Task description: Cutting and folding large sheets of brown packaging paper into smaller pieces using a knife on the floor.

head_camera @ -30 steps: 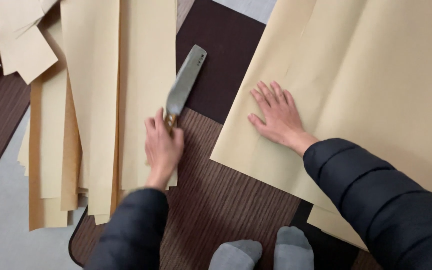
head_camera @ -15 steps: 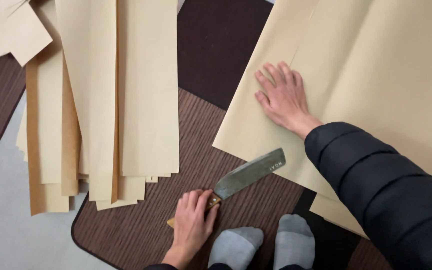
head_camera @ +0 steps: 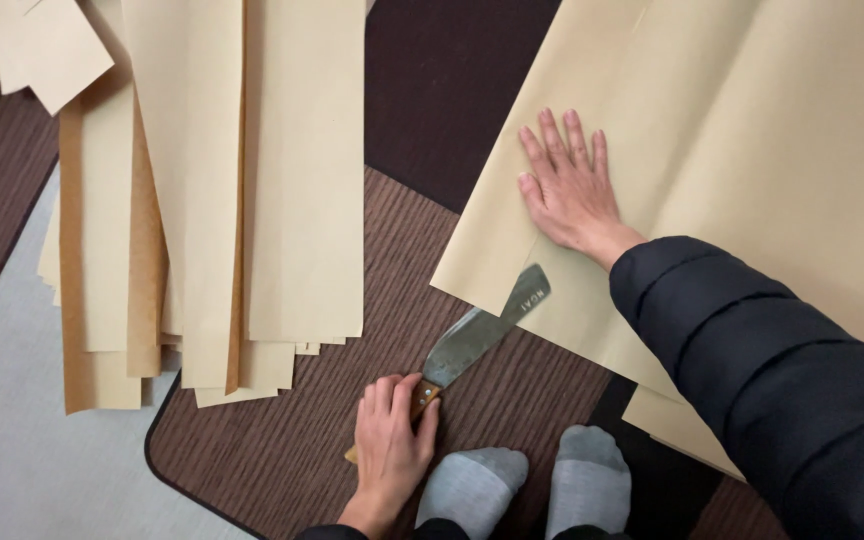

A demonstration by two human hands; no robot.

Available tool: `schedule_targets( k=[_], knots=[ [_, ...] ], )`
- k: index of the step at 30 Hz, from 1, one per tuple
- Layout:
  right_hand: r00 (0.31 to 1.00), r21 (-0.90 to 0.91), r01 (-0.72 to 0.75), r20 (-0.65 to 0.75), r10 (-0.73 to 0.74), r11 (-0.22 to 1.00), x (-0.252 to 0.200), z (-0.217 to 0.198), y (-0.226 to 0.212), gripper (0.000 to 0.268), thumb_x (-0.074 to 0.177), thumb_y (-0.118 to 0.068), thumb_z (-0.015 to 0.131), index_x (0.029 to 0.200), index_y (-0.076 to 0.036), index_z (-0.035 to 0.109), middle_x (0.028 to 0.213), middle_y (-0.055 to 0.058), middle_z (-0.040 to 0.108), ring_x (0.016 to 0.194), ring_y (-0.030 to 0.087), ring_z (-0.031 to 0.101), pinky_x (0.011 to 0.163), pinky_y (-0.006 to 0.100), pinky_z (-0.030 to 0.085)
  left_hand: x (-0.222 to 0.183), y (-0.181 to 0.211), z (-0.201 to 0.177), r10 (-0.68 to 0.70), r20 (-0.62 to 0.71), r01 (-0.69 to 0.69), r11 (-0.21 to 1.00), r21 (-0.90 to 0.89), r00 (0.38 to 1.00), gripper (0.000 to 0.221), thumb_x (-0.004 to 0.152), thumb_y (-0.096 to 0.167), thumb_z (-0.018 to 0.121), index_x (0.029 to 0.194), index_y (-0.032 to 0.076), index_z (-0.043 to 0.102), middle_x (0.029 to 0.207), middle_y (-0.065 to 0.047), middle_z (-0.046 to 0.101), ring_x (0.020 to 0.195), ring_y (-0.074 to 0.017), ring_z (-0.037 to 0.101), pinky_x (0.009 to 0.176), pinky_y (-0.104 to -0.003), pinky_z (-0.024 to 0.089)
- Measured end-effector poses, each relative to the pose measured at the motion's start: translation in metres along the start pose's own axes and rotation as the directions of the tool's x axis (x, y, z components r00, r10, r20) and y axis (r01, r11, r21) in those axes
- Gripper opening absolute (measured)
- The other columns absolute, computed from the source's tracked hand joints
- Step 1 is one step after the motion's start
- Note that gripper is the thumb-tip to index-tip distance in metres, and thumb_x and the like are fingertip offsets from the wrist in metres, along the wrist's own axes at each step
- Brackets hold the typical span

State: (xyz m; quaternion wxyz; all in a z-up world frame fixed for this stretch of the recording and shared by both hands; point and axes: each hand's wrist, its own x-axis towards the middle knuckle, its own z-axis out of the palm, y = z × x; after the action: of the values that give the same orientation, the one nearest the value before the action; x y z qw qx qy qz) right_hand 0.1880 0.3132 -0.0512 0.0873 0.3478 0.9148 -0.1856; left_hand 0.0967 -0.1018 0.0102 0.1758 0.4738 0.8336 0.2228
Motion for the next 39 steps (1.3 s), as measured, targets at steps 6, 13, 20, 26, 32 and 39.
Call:
schedule_targets(
  k=[6, 13, 20, 26, 32, 39],
  knots=[
    [0.999, -0.021, 0.012, -0.036, -0.012, 1.000, 0.000, 0.007, 0.000, 0.083, 0.115, -0.059, 0.028, 0.184, -0.014, 0.019, 0.193, 0.015, 0.002, 0.174, 0.039, -0.010, 0.136, 0.070, -0.007, 0.013, 0.010, 0.007, -0.100, -0.074, 0.098, 0.995, -0.030, 0.992, 0.042, 0.097, 0.023, 0.080, 0.134, 0.006, 0.068, 0.120, -0.012, 0.065, 0.101, -0.0288, 0.063, 0.088, -0.040, 0.051],
    [0.993, -0.026, 0.048, -0.103, -0.050, 0.999, 0.000, 0.016, 0.003, 0.095, 0.113, -0.074, 0.024, 0.184, -0.010, 0.024, 0.193, 0.019, 0.007, 0.175, 0.041, -0.009, 0.135, 0.071, -0.008, 0.034, 0.015, 0.012, -0.167, -0.105, 0.167, 0.986, -0.011, 0.980, 0.043, 0.099, 0.024, 0.080, 0.136, 0.005, 0.068, 0.122, -0.012, 0.065, 0.103, -0.0281, 0.062, 0.089, -0.041, 0.048],
    [0.992, -0.042, 0.051, -0.115, -0.055, 0.998, 0.000, 0.019, 0.005, 0.099, 0.112, -0.077, 0.024, 0.184, -0.010, 0.023, 0.193, 0.017, 0.004, 0.175, 0.039, -0.010, 0.135, 0.071, -0.009, 0.042, 0.017, 0.011, -0.181, -0.112, 0.181, 0.983, -0.012, 0.977, 0.043, 0.100, 0.024, 0.080, 0.137, 0.005, 0.067, 0.123, -0.012, 0.064, 0.104, -0.0280, 0.063, 0.091, -0.040, 0.049],
    [0.992, -0.039, 0.051, -0.117, -0.055, 0.998, 0.001, 0.021, 0.006, 0.103, 0.110, -0.081, 0.022, 0.185, -0.011, 0.022, 0.194, 0.015, 0.001, 0.174, 0.037, -0.012, 0.135, 0.072, -0.010, 0.042, 0.014, 0.012, -0.192, -0.104, 0.192, 0.981, -0.018, 0.976, 0.043, 0.100, 0.023, 0.079, 0.137, 0.005, 0.067, 0.123, -0.012, 0.064, 0.106, -0.0282, 0.063, 0.093, -0.042, 0.051],
    [0.991, -0.036, 0.052, -0.126, -0.056, 0.998, 0.001, 0.022, 0.006, 0.102, 0.111, -0.080, 0.026, 0.185, -0.009, 0.024, 0.194, 0.015, 0.003, 0.175, 0.037, -0.011, 0.135, 0.073, -0.010, 0.041, 0.010, 0.010, -0.181, -0.096, 0.181, 0.983, -0.001, 0.979, 0.043, 0.101, 0.024, 0.078, 0.138, 0.005, 0.067, 0.123, -0.012, 0.064, 0.105, -0.0280, 0.062, 0.091, -0.041, 0.050],
    [0.990, -0.040, 0.052, -0.128, -0.057, 0.998, 0.001, 0.023, 0.007, 0.101, 0.111, -0.079, 0.028, 0.185, -0.010, 0.022, 0.194, 0.015, 0.003, 0.175, 0.038, -0.011, 0.135, 0.073, -0.009, 0.018, -0.003, 0.007, -0.205, -0.088, 0.207, 0.978, 0.007, 0.975, 0.045, 0.101, 0.026, 0.078, 0.139, 0.005, 0.067, 0.126, -0.014, 0.064, 0.106, -0.0298, 0.063, 0.093, -0.042, 0.050]
  ],
)
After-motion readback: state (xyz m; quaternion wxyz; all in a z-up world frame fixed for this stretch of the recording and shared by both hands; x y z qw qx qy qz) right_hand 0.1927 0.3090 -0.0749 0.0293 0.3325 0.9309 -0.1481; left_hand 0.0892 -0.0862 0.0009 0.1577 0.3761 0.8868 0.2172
